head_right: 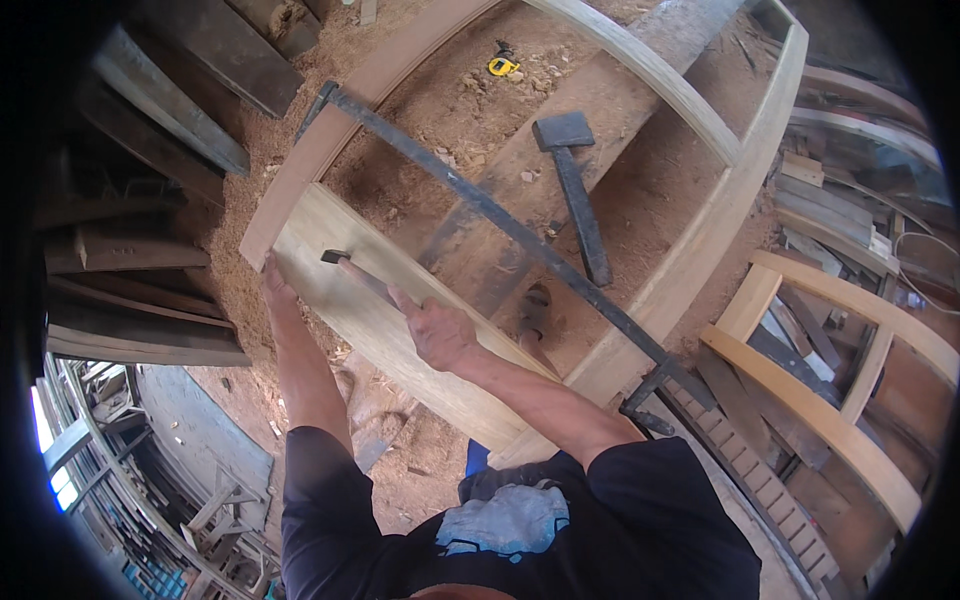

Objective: The person assembles a wooden frame by positioning planks, measuring with a tape measure, and securing joints with a hammer. They repeatedly adjust the frame and strike nails to join the pieces.

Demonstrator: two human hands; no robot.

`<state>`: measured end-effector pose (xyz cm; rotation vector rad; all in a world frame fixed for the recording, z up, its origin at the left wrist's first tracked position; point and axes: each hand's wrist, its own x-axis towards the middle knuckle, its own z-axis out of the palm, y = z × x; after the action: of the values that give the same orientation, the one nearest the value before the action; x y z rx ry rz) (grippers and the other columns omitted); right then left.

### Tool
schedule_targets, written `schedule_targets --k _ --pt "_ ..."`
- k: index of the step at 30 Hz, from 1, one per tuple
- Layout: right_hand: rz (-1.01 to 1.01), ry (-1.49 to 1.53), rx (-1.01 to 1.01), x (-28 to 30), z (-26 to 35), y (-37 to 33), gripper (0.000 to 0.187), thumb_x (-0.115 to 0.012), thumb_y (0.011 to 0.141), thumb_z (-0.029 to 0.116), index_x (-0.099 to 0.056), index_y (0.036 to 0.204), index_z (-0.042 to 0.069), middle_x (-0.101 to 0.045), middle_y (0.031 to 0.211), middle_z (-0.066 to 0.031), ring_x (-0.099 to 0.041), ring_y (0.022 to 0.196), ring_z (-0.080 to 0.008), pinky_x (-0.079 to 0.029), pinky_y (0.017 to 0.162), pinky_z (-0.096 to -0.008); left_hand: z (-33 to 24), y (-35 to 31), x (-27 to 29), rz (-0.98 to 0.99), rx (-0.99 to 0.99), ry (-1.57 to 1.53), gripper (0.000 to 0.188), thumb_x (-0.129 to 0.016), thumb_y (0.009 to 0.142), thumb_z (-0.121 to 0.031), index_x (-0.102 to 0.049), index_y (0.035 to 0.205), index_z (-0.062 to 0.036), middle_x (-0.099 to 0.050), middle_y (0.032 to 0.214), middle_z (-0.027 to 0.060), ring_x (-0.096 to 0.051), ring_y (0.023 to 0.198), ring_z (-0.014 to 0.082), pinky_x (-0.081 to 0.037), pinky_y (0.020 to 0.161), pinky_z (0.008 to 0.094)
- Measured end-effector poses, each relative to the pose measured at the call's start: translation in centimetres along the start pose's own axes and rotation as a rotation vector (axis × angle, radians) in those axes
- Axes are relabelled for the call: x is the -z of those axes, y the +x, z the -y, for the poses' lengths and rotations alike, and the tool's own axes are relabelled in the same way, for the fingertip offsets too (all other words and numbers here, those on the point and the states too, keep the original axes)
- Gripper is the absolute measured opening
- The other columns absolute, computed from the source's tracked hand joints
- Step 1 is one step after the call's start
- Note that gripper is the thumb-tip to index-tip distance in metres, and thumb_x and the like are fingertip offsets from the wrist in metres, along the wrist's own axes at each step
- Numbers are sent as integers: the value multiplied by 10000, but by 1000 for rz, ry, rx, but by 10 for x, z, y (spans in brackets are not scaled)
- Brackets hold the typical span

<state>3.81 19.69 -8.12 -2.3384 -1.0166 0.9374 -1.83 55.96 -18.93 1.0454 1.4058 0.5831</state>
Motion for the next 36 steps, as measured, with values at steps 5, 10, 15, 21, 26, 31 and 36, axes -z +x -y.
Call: schedule_targets --k 5,10,15,21,26,31,36 --pt "48 -71 5 -2 12 -5 727 -488 905 108 -176 1559 158 -627 1000 -217 -675 802 -353 -562 683 -440 30 28 44 93 1 -124 644 -589 963 -410 -442 1403 37 -532 1366 189 -574 1174 322 -479 993 423" --pt "19 -78 -14 -12 7 -3 721 -501 916 122 -178 1559 158 -640 948 -213 -675 818 -374 -563 688 -461 20 -51 -6 -356 -215 1105 679 -476 975 -438 -358 1442 41 -419 1451 239 -448 1300 372 -370 1070 506" --pt "72 32 -21 6 6 -7 725 -543 926 166 -179 1551 129 -656 1022 -238 -667 904 -386 -544 777 -496 37 -147 -7 -77 -880 1369 665 -417 962 -366 -311 1451 73 -311 1509 287 -256 1404 459 -203 1157 552" --pt "71 247 -55 20 -18 -43 722 -590 915 272 -263 1501 5 -647 1064 -292 -637 1000 -421 -503 882 -501 86 -222 17 123 -1066 1400 669 -412 961 -320 -298 1434 138 -274 1521 321 -219 1435 465 -169 1186 523" --pt "-16 103 -92 -22 -30 -91 620 -599 906 295 -396 1372 -59 -634 1087 -312 -612 1060 -441 -483 919 -503 117 -274 45 185 -1162 1370 661 -438 952 -301 -324 1404 168 -303 1493 347 -245 1417 487 -168 1189 527" --pt "-28 206 -157 -45 -25 -164 503 -607 867 315 -533 1179 -72 -649 1024 -313 -636 1005 -438 -490 875 -508 129 -302 67 312 -1193 1289 668 -487 928 -277 -335 1382 189 -307 1473 371 -238 1413 504 -169 1191 524" --pt "-50 258 -177 -54 -30 -221 436 -607 840 329 -649 999 -75 -678 901 -284 -677 867 -418 -522 774 -497 127 -315 81 386 -1044 1312 702 -502 918 -304 -311 1421 146 -279 1508 337 -230 1427 480 -174 1188 527"
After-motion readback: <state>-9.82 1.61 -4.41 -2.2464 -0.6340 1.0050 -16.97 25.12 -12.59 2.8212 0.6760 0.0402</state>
